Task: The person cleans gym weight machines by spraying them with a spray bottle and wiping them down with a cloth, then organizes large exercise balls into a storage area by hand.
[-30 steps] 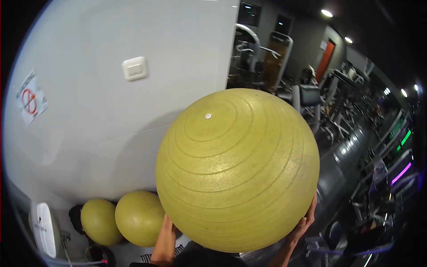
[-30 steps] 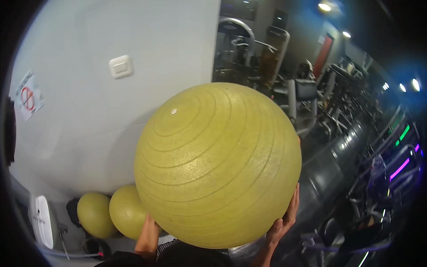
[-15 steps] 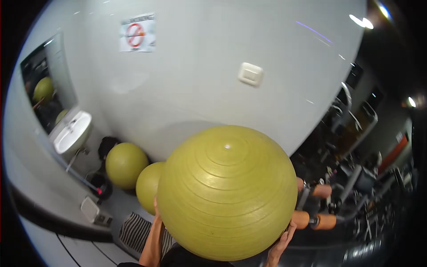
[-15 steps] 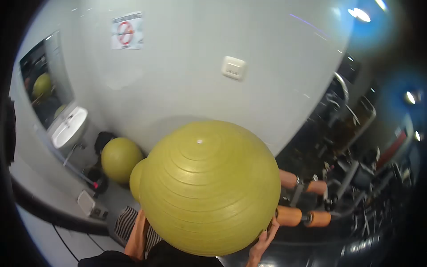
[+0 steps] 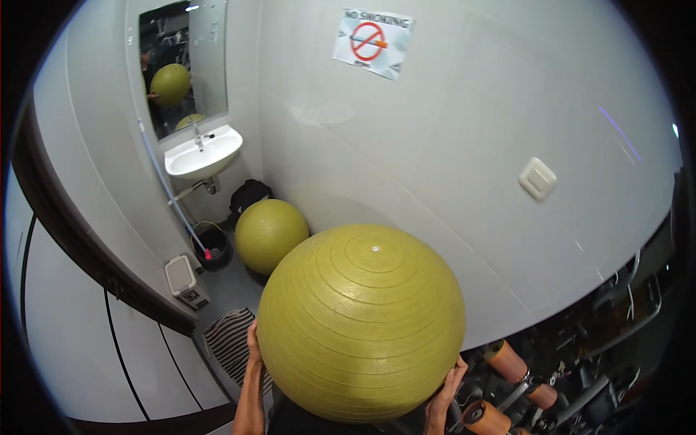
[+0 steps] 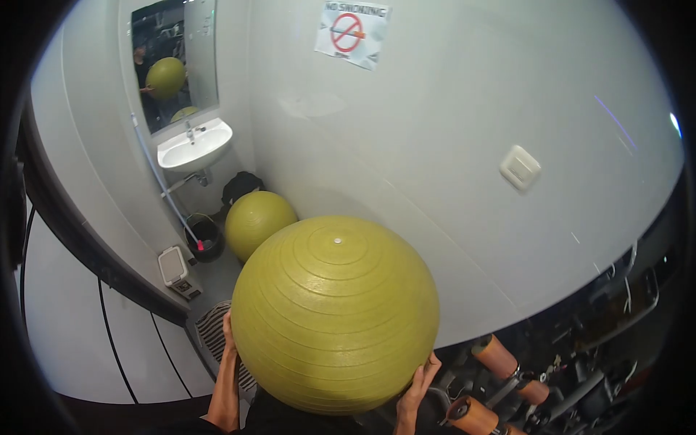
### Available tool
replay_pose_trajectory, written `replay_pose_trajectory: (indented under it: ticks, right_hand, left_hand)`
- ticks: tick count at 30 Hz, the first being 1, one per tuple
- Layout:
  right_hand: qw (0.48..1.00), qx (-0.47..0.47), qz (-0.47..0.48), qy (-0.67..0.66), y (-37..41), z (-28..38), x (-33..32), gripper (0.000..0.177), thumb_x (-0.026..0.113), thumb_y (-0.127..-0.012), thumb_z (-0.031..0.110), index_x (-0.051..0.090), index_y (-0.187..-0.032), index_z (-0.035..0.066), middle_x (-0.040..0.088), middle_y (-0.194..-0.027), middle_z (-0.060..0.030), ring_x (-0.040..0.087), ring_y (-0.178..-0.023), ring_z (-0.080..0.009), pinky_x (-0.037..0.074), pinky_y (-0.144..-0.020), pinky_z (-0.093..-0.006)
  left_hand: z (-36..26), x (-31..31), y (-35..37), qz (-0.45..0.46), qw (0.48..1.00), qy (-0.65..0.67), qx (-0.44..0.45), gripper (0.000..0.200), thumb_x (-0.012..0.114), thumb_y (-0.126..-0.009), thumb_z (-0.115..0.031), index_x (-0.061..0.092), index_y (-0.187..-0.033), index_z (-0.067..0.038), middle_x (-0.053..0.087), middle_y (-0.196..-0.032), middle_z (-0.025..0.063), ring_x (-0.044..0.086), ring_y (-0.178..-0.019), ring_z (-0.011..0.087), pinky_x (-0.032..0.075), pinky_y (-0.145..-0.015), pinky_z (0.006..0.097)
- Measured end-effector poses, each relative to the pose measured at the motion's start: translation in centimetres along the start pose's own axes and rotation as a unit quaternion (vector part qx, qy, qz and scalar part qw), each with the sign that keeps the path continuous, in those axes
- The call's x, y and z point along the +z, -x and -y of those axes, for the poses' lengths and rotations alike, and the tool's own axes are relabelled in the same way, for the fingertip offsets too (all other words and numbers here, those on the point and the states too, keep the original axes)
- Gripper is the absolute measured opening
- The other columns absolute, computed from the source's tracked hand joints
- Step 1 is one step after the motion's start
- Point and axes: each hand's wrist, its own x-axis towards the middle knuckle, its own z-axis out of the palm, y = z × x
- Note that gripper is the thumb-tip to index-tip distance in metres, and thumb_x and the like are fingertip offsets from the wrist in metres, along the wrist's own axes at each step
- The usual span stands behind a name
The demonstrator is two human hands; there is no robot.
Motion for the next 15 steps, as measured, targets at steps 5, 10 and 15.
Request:
replay_pose_trajectory:
  ticks: [5,10,15]
  right_hand:
    - [0.995,0.009,0.093,0.038,-4.5,-4.0,8.5,0.041,0.040,-0.095,0.025,0.036,-0.126,-0.002,0.039,-0.127,-0.0152,0.036,-0.120,-0.0242,0.023,-0.103,-0.0366]
    - [0.982,0.030,0.186,0.032,-11.0,-8.3,19.1,0.040,0.038,-0.095,0.028,0.039,-0.123,0.001,0.043,-0.120,-0.0115,0.039,-0.114,-0.0203,0.029,-0.099,-0.0334]
    - [0.974,0.059,0.219,0.004,-19.0,-16.1,30.5,0.042,0.032,-0.097,0.037,0.039,-0.123,0.004,0.045,-0.118,-0.0090,0.042,-0.112,-0.0188,0.032,-0.097,-0.0334]
  left_hand:
    - [-1.2,-7.0,-3.3,-0.047,0.999,0.008,0.013,0.051,0.027,-0.095,-0.042,0.052,-0.119,-0.004,0.058,-0.108,0.0059,0.054,-0.099,0.0166,0.044,-0.085,0.0318]
    - [-5.7,-9.7,-9.7,-0.138,0.989,-0.045,0.031,0.055,0.026,-0.095,-0.045,0.048,-0.127,-0.006,0.055,-0.117,0.0061,0.052,-0.105,0.0174,0.041,-0.089,0.0321]
    - [-6.9,-14.3,-21.0,-0.137,0.987,-0.042,0.073,0.058,0.028,-0.094,-0.046,0.044,-0.130,-0.004,0.050,-0.126,0.0084,0.047,-0.114,0.0192,0.036,-0.096,0.0335]
